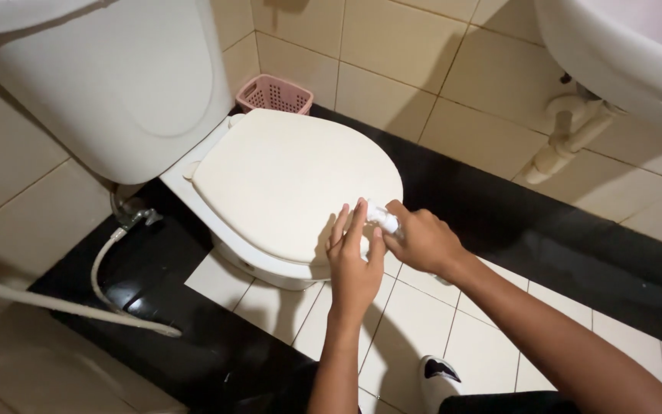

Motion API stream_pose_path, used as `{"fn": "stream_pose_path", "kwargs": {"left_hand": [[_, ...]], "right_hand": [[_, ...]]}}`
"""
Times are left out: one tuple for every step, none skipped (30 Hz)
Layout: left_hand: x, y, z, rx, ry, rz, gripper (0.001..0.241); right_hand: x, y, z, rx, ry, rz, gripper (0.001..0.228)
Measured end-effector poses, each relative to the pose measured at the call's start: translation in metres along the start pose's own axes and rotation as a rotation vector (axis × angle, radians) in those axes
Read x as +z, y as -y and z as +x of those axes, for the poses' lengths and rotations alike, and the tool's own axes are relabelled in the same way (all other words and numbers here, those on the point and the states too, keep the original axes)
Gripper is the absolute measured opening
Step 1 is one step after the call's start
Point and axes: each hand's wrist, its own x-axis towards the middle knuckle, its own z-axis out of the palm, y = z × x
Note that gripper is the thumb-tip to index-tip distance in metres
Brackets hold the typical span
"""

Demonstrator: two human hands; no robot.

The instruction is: The person cleans a white toilet in a bathroom. They first use a handheld bidet sprayer to rinse the toilet bowl and seat. Then, they apply a cleaning liquid from a white bottle onto the toilet seat and lid. Finally, they wipe the toilet seat and tank with a green cloth.

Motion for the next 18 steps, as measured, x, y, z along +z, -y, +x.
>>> {"fn": "stream_pose_path", "kwargs": {"left_hand": [[0.001, 0.003, 0.0, 0.002, 0.001, 0.001, 0.05], [0.003, 0.007, 0.0, -0.024, -0.008, 0.02, 0.049], [0.004, 0.01, -0.001, -0.051, -0.016, 0.037, 0.047], [0.002, 0.009, -0.001, -0.051, -0.012, 0.037, 0.047], [0.0, 0.009, 0.0, -0.098, -0.037, 0.017, 0.047], [-0.002, 0.008, 0.0, -0.145, -0.061, -0.002, 0.047], [-0.004, 0.008, 0.0, -0.147, -0.061, 0.0, 0.047], [-0.005, 0.009, 0.0, -0.148, -0.065, -0.033, 0.045], [-0.006, 0.009, 0.0, -0.147, -0.069, -0.067, 0.043], [-0.006, 0.012, 0.0, -0.146, -0.068, -0.067, 0.043], [-0.006, 0.013, -0.001, -0.103, -0.08, -0.019, 0.042], [-0.005, 0.014, -0.002, -0.06, -0.092, 0.03, 0.042], [-0.005, 0.013, -0.002, -0.06, -0.092, 0.03, 0.042], [-0.005, 0.012, -0.002, -0.107, -0.079, -0.024, 0.041], [-0.005, 0.01, -0.002, -0.154, -0.066, -0.078, 0.04], [-0.004, 0.012, -0.002, -0.154, -0.065, -0.077, 0.04], [-0.002, 0.013, -0.003, -0.128, -0.069, -0.044, 0.039], [0.001, 0.014, -0.003, -0.103, -0.074, -0.01, 0.039]], "right_hand": [[0.0, 0.001, -0.001, 0.0, -0.001, 0.002, 0.045], [0.0, 0.002, -0.003, -0.026, 0.008, -0.004, 0.051], [0.0, 0.003, -0.005, -0.049, 0.019, -0.012, 0.057], [0.001, 0.003, -0.006, -0.046, 0.019, -0.01, 0.057], [0.0, 0.004, -0.007, -0.072, 0.049, -0.009, 0.064], [0.0, 0.006, -0.007, -0.097, 0.079, -0.007, 0.072], [0.001, 0.005, -0.008, -0.097, 0.08, -0.006, 0.072], [0.002, 0.004, -0.009, -0.116, 0.088, 0.008, 0.075], [0.003, 0.004, -0.01, -0.133, 0.093, 0.021, 0.08], [0.0, 0.005, -0.011, -0.133, 0.092, 0.021, 0.08], [-0.002, 0.005, -0.013, -0.11, 0.133, 0.05, 0.085], [-0.005, 0.006, -0.015, -0.088, 0.175, 0.079, 0.09], [-0.005, 0.004, -0.016, -0.088, 0.175, 0.079, 0.09], [-0.005, 0.002, -0.017, -0.104, 0.163, 0.109, 0.091], [-0.006, -0.001, -0.018, -0.118, 0.149, 0.138, 0.091], [-0.008, 0.0, -0.02, -0.118, 0.149, 0.139, 0.091], [-0.01, 0.0, -0.022, -0.103, 0.134, 0.131, 0.087], [-0.013, 0.0, -0.024, -0.089, 0.12, 0.122, 0.082]]}}
